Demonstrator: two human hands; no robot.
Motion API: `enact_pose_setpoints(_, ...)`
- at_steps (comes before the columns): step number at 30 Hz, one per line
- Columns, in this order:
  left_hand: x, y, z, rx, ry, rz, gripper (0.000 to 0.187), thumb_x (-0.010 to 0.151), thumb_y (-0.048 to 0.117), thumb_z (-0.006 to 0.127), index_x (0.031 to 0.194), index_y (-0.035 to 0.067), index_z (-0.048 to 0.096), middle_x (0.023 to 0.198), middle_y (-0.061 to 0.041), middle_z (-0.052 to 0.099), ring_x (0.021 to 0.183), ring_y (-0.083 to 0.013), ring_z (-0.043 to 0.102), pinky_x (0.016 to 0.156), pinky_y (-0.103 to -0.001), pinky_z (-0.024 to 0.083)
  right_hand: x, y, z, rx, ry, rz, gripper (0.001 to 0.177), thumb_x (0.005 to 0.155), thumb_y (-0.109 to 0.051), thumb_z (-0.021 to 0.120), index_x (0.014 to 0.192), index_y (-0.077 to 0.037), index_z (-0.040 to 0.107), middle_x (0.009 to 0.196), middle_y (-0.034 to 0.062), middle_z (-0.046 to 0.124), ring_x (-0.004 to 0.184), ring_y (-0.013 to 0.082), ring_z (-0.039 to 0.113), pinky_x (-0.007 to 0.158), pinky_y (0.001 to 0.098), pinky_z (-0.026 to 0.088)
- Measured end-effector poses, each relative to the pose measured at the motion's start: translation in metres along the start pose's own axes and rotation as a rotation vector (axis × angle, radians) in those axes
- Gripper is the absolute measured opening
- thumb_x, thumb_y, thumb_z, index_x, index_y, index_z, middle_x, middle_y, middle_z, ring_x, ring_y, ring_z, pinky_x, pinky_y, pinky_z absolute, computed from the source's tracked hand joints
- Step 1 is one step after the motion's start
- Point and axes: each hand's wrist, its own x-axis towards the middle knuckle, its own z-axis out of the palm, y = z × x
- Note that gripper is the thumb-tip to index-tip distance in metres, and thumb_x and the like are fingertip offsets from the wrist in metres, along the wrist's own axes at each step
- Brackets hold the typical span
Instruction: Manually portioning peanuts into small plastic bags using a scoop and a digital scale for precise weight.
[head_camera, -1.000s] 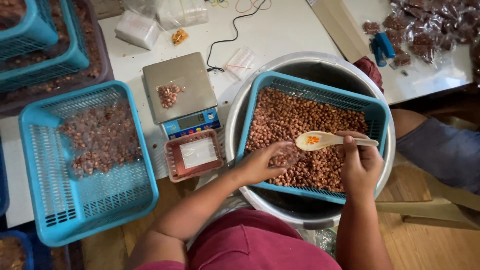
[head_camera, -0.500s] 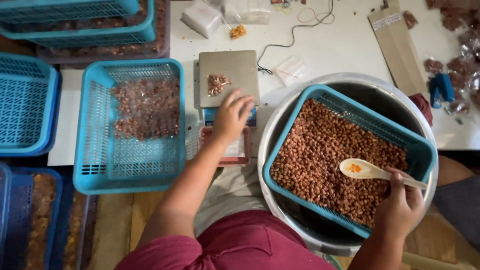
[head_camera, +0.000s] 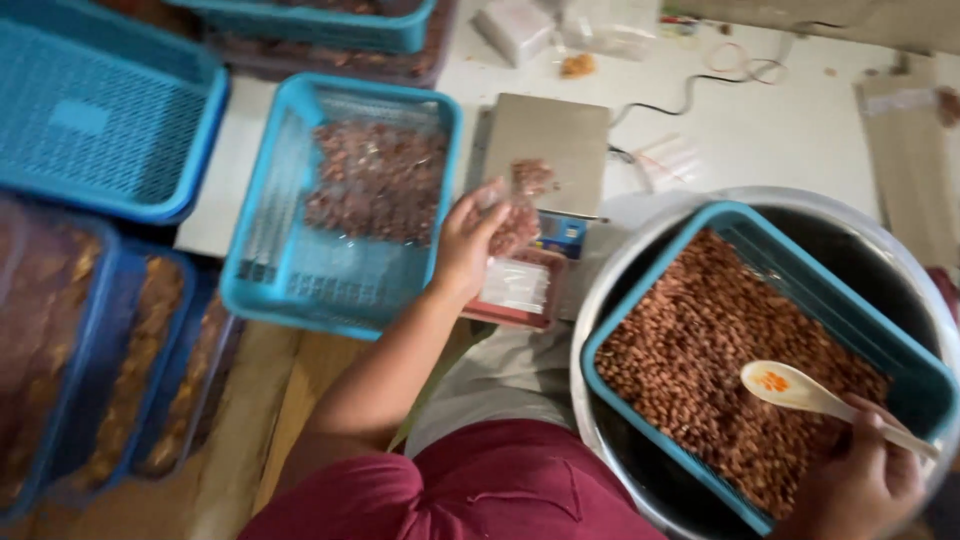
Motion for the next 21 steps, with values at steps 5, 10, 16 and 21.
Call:
enact_pose_setpoints(5, -0.02, 0.004, -0.103, 0.054, 0.184, 0.304, 0.01, 0.098, 0.017, 0.07, 0.106, 0.012, 0.068, 0.122, -0.014, 0.072, 0.121, -0.0219, 0.067, 0.102, -0.033, 0.056, 0.007, 0.018, 0.014, 0.092, -0.047, 0.019, 0.016, 0.126, -0.013, 0.057, 0.12, -0.01, 0.072, 0.101, 0.0017, 0.068, 0.072, 0.0063, 0.054, 0.064, 0.0175, 0.043)
enact_pose_setpoints(10, -0.019, -0.021, -0.142, 0.579, 0.127, -0.47, 0.08, 0.084, 0.068, 0.048, 0.141, 0.012, 0.058, 0.147, -0.007, 0.06, 0.137, -0.0231, 0.054, 0.114, -0.037, 0.039, 0.006, 0.021, 0.017, 0.19, -0.084, 0.031, 0.016, 0.123, -0.011, 0.056, 0.12, -0.008, 0.071, 0.098, 0.0046, 0.066, 0.068, 0.0071, 0.053, 0.063, 0.0164, 0.043)
enact_pose_setpoints(16, 0.01, -0.06, -0.148, 0.679, 0.012, 0.022, 0.037, 0.102, 0.05, 0.052, 0.097, 0.014, 0.06, 0.087, 0.0, 0.057, 0.082, -0.0124, 0.052, 0.079, -0.035, 0.044, 0.009, 0.071, -0.04, 0.06, 0.036, -0.012, 0.017, 0.121, -0.017, 0.062, 0.126, -0.01, 0.077, 0.097, 0.0026, 0.068, 0.071, 0.0054, 0.052, 0.066, 0.0174, 0.042)
enact_pose_setpoints(21, -0.014, -0.035, -0.091, 1.228, -0.149, 0.625, 0.048, 0.098, 0.027, 0.066, 0.136, 0.0, 0.053, 0.129, -0.024, 0.062, 0.118, -0.0417, 0.059, 0.104, -0.049, 0.045, 0.004, 0.016, -0.088, -0.947, -0.167, -0.554, 0.008, 0.098, -0.013, 0.065, 0.097, -0.012, 0.073, 0.124, -0.0032, 0.073, 0.08, 0.0184, 0.073, 0.06, 0.0411, 0.05)
